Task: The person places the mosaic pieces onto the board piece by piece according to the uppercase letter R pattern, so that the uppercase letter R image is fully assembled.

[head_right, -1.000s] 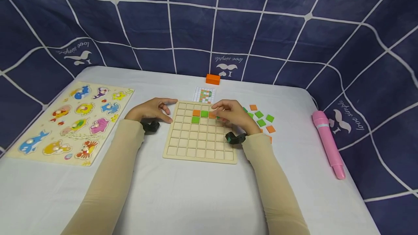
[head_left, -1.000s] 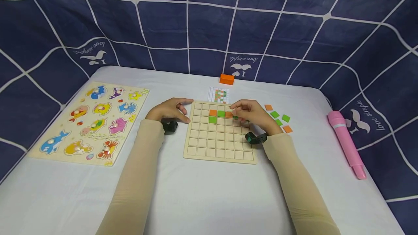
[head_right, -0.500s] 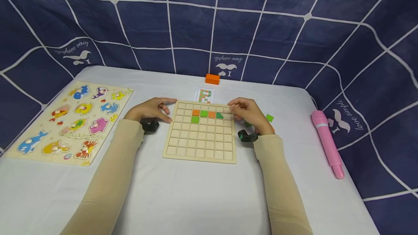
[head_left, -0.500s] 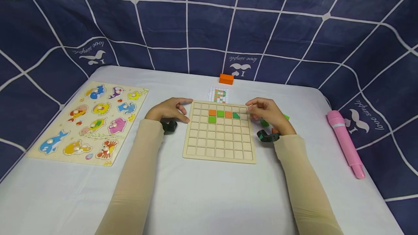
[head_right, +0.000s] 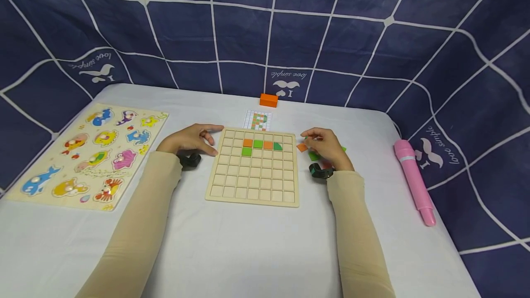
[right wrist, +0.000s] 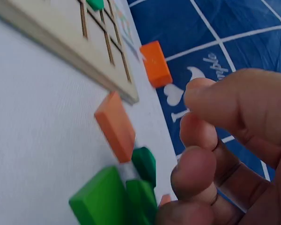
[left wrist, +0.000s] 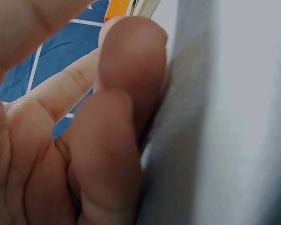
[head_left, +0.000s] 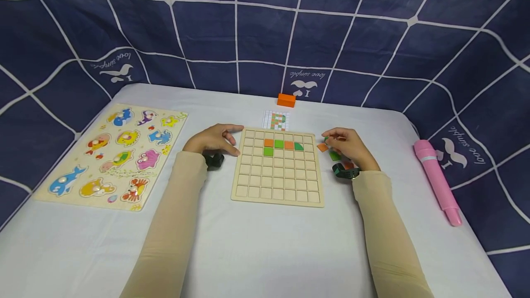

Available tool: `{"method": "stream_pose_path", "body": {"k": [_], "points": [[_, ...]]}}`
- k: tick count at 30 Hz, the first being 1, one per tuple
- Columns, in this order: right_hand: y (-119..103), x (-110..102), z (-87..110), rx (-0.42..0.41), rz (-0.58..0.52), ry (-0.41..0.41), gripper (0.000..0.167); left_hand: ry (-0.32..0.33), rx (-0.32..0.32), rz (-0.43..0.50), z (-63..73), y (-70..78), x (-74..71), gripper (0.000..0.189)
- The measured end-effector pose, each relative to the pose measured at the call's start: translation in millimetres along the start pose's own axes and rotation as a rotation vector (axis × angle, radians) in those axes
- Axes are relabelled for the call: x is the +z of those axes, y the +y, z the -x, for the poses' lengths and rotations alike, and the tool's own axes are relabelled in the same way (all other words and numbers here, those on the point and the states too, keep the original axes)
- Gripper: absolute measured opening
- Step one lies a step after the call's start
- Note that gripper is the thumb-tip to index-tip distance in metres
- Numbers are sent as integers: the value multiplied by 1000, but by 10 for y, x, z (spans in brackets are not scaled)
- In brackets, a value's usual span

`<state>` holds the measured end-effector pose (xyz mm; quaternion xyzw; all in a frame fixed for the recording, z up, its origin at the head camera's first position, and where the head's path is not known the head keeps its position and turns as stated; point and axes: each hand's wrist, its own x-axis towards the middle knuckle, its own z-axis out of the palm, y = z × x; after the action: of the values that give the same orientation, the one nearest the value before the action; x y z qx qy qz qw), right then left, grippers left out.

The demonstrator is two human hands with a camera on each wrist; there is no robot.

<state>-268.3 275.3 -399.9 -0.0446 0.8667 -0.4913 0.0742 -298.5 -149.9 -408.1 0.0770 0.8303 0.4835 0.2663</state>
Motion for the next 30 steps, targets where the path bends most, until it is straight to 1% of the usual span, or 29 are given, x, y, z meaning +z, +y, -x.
{"method": "stream_pose_path", "body": {"k": [3, 7, 18, 27, 30], "points": [[45, -1, -4, 9, 35, 4, 29, 2, -2, 1, 7, 4, 2, 100], [94, 8, -7, -9, 91, -1, 28, 4, -4, 6, 21, 15, 0, 101], [116, 25, 7, -23, 164, -41, 38, 2, -4, 24, -3, 0, 4, 101], [126, 42, -18, -39, 253, -12, 35, -4, 7, 32, -19, -17, -3, 101], [120, 42, -19, -34, 265, -12, 34, -3, 7, 32, -22, -20, -4, 101]]}}
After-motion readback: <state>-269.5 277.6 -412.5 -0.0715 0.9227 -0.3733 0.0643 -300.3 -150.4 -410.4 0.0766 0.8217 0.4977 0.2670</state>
